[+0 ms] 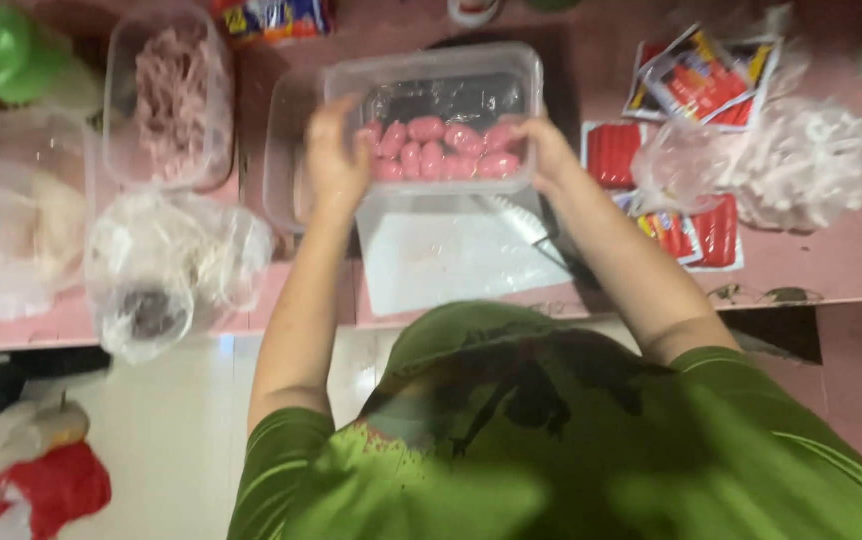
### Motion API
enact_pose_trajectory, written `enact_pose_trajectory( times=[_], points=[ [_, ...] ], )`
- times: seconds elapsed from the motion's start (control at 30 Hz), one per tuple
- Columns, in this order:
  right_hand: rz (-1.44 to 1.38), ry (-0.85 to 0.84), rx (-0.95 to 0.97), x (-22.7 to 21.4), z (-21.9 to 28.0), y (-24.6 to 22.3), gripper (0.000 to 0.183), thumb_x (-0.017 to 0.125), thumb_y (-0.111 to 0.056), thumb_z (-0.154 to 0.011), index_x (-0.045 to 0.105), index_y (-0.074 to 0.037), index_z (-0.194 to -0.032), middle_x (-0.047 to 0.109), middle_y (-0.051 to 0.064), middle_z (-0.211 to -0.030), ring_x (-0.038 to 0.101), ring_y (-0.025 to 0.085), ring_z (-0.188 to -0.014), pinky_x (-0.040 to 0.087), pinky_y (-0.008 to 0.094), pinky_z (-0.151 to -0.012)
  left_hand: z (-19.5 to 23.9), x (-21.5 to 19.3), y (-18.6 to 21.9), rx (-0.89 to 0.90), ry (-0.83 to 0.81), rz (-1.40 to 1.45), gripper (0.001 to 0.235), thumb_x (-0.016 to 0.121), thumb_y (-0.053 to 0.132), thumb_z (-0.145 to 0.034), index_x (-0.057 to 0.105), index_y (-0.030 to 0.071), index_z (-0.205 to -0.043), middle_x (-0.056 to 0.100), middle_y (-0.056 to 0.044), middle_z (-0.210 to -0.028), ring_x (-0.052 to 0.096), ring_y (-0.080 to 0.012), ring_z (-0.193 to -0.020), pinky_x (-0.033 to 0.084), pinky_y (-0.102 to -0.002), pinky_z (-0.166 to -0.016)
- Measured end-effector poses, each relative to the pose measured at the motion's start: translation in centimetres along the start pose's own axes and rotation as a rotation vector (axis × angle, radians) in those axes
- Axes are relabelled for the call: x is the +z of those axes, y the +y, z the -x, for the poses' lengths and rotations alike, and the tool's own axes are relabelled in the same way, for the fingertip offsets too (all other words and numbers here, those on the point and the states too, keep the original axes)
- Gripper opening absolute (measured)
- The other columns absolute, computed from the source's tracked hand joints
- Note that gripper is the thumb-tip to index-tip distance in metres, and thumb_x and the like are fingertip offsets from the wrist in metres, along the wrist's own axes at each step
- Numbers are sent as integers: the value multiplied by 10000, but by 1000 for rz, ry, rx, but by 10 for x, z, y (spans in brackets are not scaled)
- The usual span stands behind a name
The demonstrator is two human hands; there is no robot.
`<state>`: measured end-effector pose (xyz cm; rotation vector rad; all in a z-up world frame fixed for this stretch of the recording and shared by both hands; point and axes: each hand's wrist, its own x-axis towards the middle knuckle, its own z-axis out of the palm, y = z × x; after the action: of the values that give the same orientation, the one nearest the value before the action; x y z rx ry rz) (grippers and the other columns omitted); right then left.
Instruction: Washing small sausages in a bowl, cutting them into individual pieces on a cutting board, and organizing them into a plastic container.
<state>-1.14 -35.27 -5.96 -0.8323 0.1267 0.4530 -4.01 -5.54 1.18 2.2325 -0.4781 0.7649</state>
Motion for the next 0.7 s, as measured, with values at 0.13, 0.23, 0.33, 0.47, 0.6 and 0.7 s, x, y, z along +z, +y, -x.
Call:
enact_pose_trajectory(
  times=[0.13, 0.23, 0.33, 0.47, 0.6, 0.7],
  points=[
    [139, 207, -148, 29, 19, 2, 997, 558, -36, -603, 234, -356, -1490, 528, 91, -1011, 667, 215, -737, 532, 283, -592, 40, 52, -45, -326, -301, 108, 645, 604, 396, -880, 370, 97, -1402, 441, -235, -1339, 468, -345, -1228, 423, -391, -1028],
    [75, 124, -275, 52, 40, 2, 1059, 557, 134, -597, 247, -324, -1500, 481, 18, -593, 559, 132, -505, 435, 265, -419, 43, 83, -47, -592, -476, -104, 785, 532, 578, -823, 448, -7, -1339, 472, -227, -1356, 415, -360, -1279, 301, -400, -1070],
    [152, 268, -277, 36, 29, 20, 1068, 591, 59, -548, 234, -274, -1497, 546, 30, -592, 516, 84, -473, 409, 240, -401, 33, 77, -15, -775, -498, -47, 836, 497, 631, -786, 374, 95, -1416, 428, -149, -1422, 375, -295, -1329, 263, -367, -1091],
    [331, 302, -263, 57, 50, 3, 937, 505, -14, -636, 176, -212, -1490, 260, 80, -1525, 443, 140, -958, 433, 210, -699, 38, 86, -20, -752, -577, -102, 886, 331, 710, -801, 264, 127, -1465, 363, -211, -1440, 296, -356, -1347, 182, -421, -1107],
    [406, 258, -364, 70, 48, -10, 924, 527, 14, -635, 198, -163, -1480, 163, 143, -1576, 620, 123, -670, 531, 211, -580, 41, 104, -31, -802, -547, -113, 891, 320, 736, -799, 211, 183, -1488, 259, -238, -1494, 197, -336, -1410, 96, -410, -1135],
    [607, 337, -448, 70, 27, -18, 926, 606, -102, -551, 353, -199, -1437, 634, 115, -1113, 537, 58, -575, 482, 181, -509, 26, 102, -24, -854, -537, -119, 918, 271, 771, -771, 175, 214, -1494, 203, -216, -1523, 150, -296, -1432, 57, -390, -1137]
  ],
)
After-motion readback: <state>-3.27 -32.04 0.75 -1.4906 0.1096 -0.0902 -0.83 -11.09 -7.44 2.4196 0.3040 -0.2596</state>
